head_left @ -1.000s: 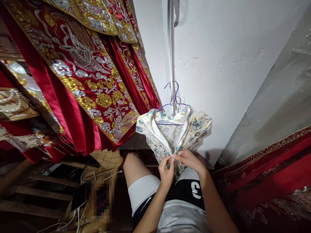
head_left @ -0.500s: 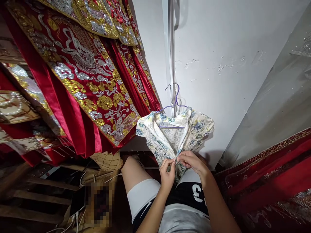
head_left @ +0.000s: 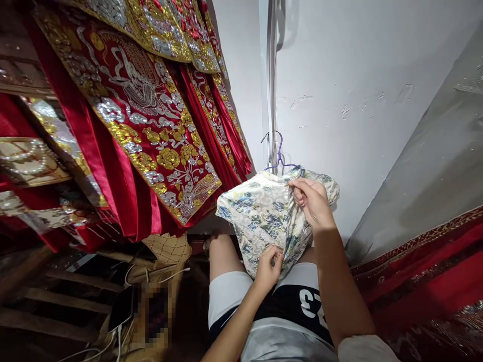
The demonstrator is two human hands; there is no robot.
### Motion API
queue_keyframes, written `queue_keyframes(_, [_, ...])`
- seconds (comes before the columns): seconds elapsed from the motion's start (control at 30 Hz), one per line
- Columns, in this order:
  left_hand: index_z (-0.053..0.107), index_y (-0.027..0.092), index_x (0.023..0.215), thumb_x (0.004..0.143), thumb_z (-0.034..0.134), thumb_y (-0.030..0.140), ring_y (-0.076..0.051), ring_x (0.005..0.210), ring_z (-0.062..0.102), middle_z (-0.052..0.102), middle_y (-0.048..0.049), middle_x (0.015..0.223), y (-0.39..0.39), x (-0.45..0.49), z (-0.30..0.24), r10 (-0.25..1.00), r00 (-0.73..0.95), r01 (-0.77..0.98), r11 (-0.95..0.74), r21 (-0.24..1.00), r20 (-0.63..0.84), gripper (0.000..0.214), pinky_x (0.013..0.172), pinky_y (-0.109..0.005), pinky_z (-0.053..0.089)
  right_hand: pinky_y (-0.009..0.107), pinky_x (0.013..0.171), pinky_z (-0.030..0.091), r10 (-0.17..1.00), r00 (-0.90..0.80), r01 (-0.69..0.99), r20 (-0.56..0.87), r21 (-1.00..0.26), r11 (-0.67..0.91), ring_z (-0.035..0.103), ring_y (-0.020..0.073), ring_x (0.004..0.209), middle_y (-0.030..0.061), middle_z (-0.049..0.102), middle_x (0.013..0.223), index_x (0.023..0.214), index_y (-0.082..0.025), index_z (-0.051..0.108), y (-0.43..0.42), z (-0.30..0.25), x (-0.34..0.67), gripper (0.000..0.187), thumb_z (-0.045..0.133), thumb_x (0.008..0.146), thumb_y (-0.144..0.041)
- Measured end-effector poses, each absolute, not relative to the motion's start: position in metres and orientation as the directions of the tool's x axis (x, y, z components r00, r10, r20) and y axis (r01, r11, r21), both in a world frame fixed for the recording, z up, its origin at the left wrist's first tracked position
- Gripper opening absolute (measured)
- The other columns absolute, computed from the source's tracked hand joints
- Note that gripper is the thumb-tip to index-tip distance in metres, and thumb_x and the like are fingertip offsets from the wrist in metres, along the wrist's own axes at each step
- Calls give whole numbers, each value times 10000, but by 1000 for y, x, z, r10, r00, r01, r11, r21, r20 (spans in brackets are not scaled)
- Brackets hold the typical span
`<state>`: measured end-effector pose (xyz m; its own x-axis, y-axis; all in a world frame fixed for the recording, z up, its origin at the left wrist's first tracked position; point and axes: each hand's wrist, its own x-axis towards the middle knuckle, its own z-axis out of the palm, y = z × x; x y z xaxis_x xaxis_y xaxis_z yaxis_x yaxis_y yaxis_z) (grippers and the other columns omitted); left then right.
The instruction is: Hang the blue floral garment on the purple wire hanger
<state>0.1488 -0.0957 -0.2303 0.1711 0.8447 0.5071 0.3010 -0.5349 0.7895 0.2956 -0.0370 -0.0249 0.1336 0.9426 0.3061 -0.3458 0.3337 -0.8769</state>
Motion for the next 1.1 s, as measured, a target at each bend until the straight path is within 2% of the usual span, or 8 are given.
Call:
queue_keyframes(0.07, [699,189,817,974,564,229,-201,827,674,722,-60,834,-92,141,-192,818,263,274,-572,773,512,211,772,-311,506,196,412,214,942,114,-313,314,-889,334,349,59,429,-63,476,481,784,-154,715,-45,-25,297,191,762,733,-333])
queue_keyframes(0.27, [645,214,1300,1019,552,291,-167,819,671,728,-63,995,-57,125,-51,616,78,279,-768,576,784,306,791,-312,538,206,429,249,940,31,-231,341,-912,338,381,73,433,-54,504,476,757,-166,682,-59,-15,285,195,749,746,-349])
queue_keyframes(0.43, [679,174,944,1010,555,259,-177,838,641,686,-54,886,-42,133,-11,514,198,432,-810,396,835,165,793,-304,511,226,444,235,921,96,-272,379,-879,390,334,80,461,-66,474,504,745,-191,643,-46,-32,266,220,741,732,-387])
queue_keyframes(0.57, [666,171,930,1001,576,284,-166,867,624,673,-42,905,-38,108,-4,465,-51,449,-780,436,884,161,824,-292,492,250,448,214,942,130,-151,309,-933,327,318,90,471,-62,435,504,664,-213,601,-37,-82,265,235,745,700,-395])
queue_keyframes(0.67, [650,160,880,963,644,320,-137,834,605,640,-13,852,-27,63,-17,512,-427,245,-728,641,745,180,814,-247,485,253,439,211,979,36,-170,199,-964,202,300,85,444,-66,398,478,620,-218,580,-44,-114,277,257,735,682,-414])
queue_keyframes(0.73, [605,158,801,955,656,298,-95,710,563,576,23,740,-21,36,-41,659,-582,-114,-646,755,476,215,763,-206,484,247,435,229,987,-54,-187,149,-973,136,293,78,431,-72,391,466,630,-208,607,-52,-124,284,238,733,670,-405])
queue_keyframes(0.8, [542,165,722,955,646,253,-67,632,537,515,49,646,-19,23,-74,815,-561,-494,-472,730,148,270,753,-183,497,239,437,253,979,-163,-180,123,-979,93,304,73,424,-73,398,457,633,-197,626,-58,-125,289,216,727,674,-383])
queue_keyframes(1.1, [605,149,718,776,825,294,-87,651,605,624,12,699,-34,69,-137,940,-337,-610,-267,746,60,270,666,-187,497,232,512,367,746,-657,161,-104,-987,5,523,108,521,0,623,573,810,-145,751,-69,-121,289,286,751,807,-431])
